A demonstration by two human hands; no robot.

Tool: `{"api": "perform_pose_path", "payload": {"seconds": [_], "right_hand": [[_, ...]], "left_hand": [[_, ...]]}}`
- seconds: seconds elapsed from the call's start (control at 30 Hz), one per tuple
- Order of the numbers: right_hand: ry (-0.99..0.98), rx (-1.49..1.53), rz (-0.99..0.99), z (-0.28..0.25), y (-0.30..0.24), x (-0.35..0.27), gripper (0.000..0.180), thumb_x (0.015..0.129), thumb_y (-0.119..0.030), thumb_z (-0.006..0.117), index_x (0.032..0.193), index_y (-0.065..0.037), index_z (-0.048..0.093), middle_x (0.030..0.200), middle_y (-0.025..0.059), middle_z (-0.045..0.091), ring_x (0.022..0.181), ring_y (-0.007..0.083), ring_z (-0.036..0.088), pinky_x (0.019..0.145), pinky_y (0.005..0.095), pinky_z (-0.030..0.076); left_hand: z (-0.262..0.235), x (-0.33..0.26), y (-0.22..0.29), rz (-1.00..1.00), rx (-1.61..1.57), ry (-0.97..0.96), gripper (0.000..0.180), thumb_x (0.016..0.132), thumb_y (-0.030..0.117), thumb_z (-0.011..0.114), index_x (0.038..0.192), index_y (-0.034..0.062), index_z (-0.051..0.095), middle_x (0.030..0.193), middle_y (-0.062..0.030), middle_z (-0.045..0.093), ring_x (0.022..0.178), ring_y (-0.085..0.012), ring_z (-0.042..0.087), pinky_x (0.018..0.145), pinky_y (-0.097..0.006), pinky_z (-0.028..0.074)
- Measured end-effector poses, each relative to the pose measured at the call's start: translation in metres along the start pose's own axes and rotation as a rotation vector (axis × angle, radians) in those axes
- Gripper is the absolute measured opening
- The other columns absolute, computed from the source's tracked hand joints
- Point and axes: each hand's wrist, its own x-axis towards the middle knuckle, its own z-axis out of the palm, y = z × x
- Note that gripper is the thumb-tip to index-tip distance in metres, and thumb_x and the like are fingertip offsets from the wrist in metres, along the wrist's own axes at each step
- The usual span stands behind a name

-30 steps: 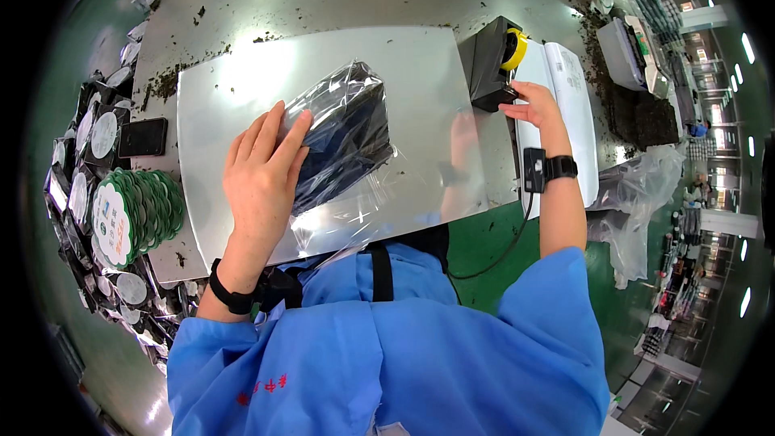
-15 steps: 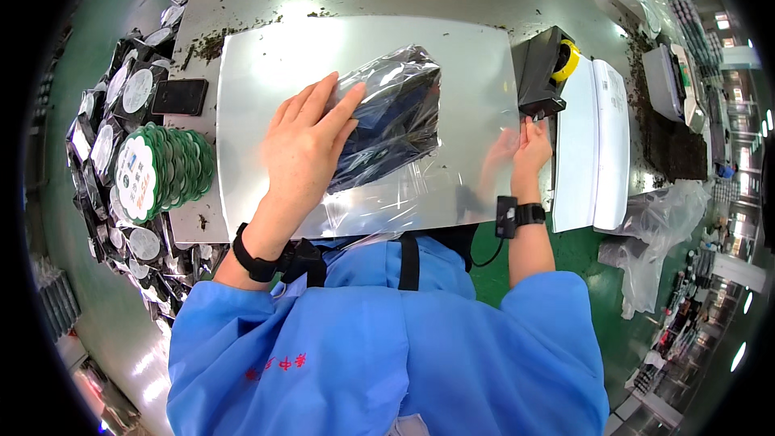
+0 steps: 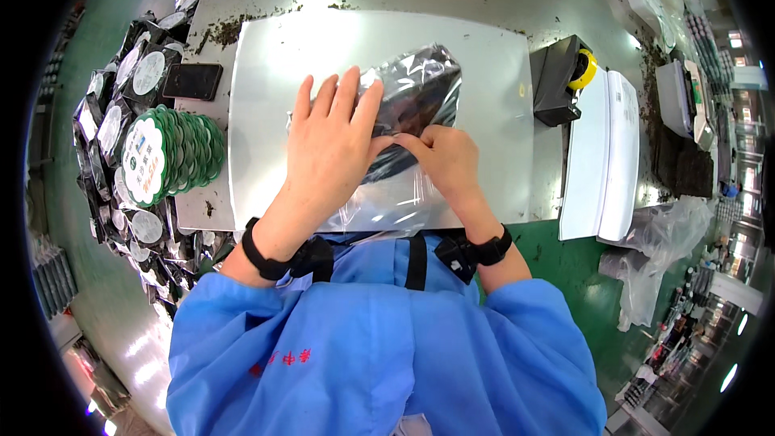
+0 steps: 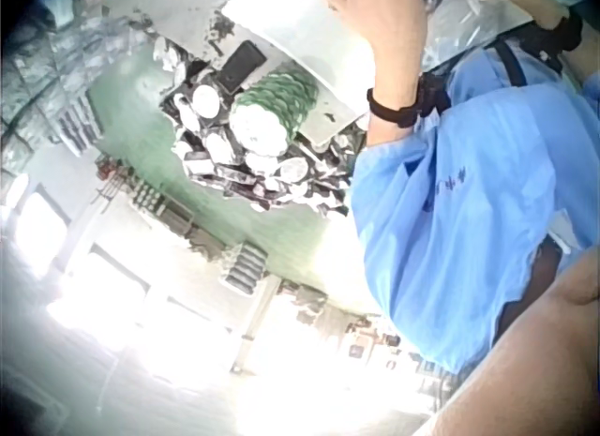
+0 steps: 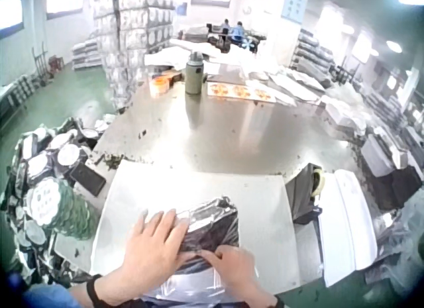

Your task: The person repeatedly picks up stacks of dark seaweed sheets, places them into clear plastic bags, folds the bags closed, and applies a round label to each package. The finished packages are stacked on the left side of the stainless steel workbench.

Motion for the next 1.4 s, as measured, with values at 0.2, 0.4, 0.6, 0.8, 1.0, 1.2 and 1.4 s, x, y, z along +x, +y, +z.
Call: {"api": "perform_pose_path", "payload": {"seconds": [0.2,0.4,0.6,0.8,1.0,1.2,1.4], "right_hand": [[0.218,0.533,-0.175,0.05,0.105,0.011,0.07,0.06,-0.011,0.09,0.119,-0.008,0.053,0.095,0.0037,0.058,0.087,0.0183,0.061,0.076,0.032,0.05],[-0.11,0.649,-0.128,-0.067,0.062,0.03,0.094,0.054,0.002,0.089,0.135,-0.01,0.042,0.106,0.0037,0.055,0.097,0.0191,0.06,0.089,0.0311,0.049],[0.051,-0.296,-0.71,-0.159,-0.056,0.04,0.082,0.056,-0.006,0.084,0.13,-0.01,0.049,0.107,0.0104,0.063,0.107,0.0291,0.059,0.096,0.0407,0.044],[0.141,-0.171,-0.926,-0.245,-0.052,0.033,0.066,0.06,-0.013,0.084,0.122,-0.01,0.062,0.115,0.0109,0.064,0.125,0.0266,0.051,0.111,0.0491,0.03],[-0.147,-0.522,-0.902,-0.227,-0.029,0.044,0.028,0.073,-0.014,0.076,0.099,-0.007,0.065,0.109,0.0067,0.068,0.126,0.0308,0.05,0.113,0.0508,0.026],[0.463,0.646,-0.761,-0.131,0.009,0.036,0.052,0.087,-0.023,0.07,0.129,0.002,0.055,0.134,0.0164,0.056,0.129,0.0279,0.049,0.111,0.0388,0.035],[0.391,0.692,-0.625,-0.021,0.022,0.006,0.072,0.084,-0.019,0.075,0.142,0.004,0.038,0.147,0.0203,0.044,0.14,0.0343,0.036,0.114,0.0455,0.03]], "left_hand": [[0.02,0.014,-0.012,-0.105,-0.161,0.042,0.023,0.084,0.018,0.069,0.104,0.0088,0.062,0.107,-0.0113,0.065,0.097,-0.0323,0.063,0.086,-0.04,0.049],[0.0,0.025,-0.043,-0.077,-0.307,0.194,0.053,0.075,0.019,0.077,0.122,0.0078,0.055,0.113,-0.012,0.063,0.101,-0.0355,0.061,0.094,-0.046,0.043],[-0.03,0.066,0.016,0.125,-0.46,0.03,0.093,0.06,0.023,0.088,0.138,0.0046,0.042,0.115,-0.0152,0.062,0.107,-0.0364,0.059,0.101,-0.048,0.041],[0.018,0.023,-0.048,-0.289,-1.095,-0.178,0.091,0.061,0.01,0.091,0.138,0.0024,0.042,0.115,-0.0093,0.063,0.105,-0.0173,0.061,0.092,-0.032,0.05],[0.034,-0.036,-0.073,-0.463,-1.414,-0.153,0.087,0.064,0.006,0.089,0.135,0.0023,0.039,0.114,-0.0128,0.063,0.097,-0.0209,0.067,0.084,-0.033,0.055],[0.064,-0.077,-0.059,-0.65,-1.421,0.016,0.102,0.064,0.004,0.089,0.143,0.0027,0.024,0.139,-0.0201,0.044,0.124,-0.0291,0.052,0.09,-0.043,0.058],[0.055,-0.071,-0.047,0.026,-0.565,0.658,0.111,0.067,0.02,0.089,0.149,-0.0004,0.016,0.153,-0.0213,0.024,0.141,-0.0357,0.03,0.114,-0.048,0.029]]}}
